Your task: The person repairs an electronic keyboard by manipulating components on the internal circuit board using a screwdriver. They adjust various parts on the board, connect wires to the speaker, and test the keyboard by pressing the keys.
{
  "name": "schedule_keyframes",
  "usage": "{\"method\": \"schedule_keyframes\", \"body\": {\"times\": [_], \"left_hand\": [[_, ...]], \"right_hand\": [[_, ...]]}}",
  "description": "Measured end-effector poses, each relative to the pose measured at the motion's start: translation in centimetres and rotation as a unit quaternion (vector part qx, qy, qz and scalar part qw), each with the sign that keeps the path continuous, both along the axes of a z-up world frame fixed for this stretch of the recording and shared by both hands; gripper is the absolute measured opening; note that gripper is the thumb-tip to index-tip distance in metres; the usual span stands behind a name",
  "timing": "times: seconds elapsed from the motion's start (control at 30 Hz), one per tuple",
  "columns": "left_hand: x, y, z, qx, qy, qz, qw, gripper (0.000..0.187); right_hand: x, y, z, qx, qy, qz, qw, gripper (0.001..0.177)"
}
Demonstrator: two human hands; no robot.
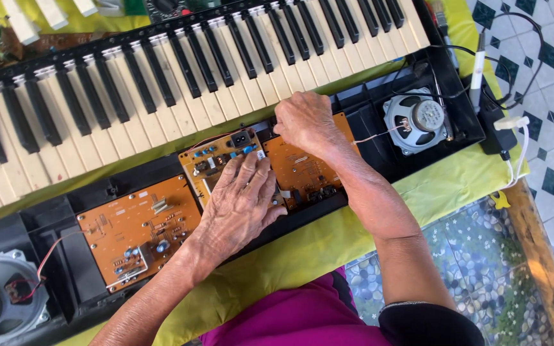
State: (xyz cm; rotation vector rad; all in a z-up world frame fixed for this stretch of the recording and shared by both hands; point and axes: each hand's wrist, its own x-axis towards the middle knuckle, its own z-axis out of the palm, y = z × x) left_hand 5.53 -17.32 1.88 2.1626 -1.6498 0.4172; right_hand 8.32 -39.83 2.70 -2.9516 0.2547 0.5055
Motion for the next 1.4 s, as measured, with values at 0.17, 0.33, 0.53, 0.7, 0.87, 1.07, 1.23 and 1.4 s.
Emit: {"method": "schedule_keyframes", "body": {"times": [0.17, 0.33, 0.53, 0.7, 0.87, 1.07, 1.23, 1.4], "left_hand": [[0.9, -0.3, -1.9, -0.003, -0.001, -0.010, 1.000, 0.057], [1.4, -0.4, -2.8, -0.029, -0.001, -0.036, 0.999, 0.055], [1.2, -0.4, -2.7, -0.015, -0.001, -0.032, 0.999, 0.053], [1.3, -0.2, -3.2, -0.015, -0.036, -0.036, 0.999, 0.052], [1.3, -0.6, -2.9, -0.023, -0.034, -0.034, 0.999, 0.049], [1.1, -0.6, -2.9, -0.037, -0.046, -0.026, 0.998, 0.045], [1.1, -0.5, -3.5, -0.055, -0.040, -0.025, 0.997, 0.044], [0.6, -0.5, -2.6, -0.057, -0.073, 0.025, 0.995, 0.053]], "right_hand": [[0.2, -0.4, -2.0, -0.023, -0.011, -0.003, 1.000, 0.014], [0.4, -0.4, -2.7, -0.030, -0.022, -0.004, 0.999, 0.021], [0.5, -0.4, -3.6, -0.020, -0.029, 0.002, 0.999, 0.020], [1.0, -0.6, -5.0, -0.050, -0.037, 0.026, 0.998, 0.025], [0.8, -0.8, -5.9, -0.036, -0.053, 0.016, 0.998, 0.020], [0.9, -0.4, -5.8, -0.038, -0.063, 0.018, 0.997, 0.018], [0.9, -0.4, -5.8, -0.040, -0.066, 0.020, 0.997, 0.019], [0.6, -0.4, -4.8, -0.048, -0.073, 0.024, 0.996, 0.021]]}}
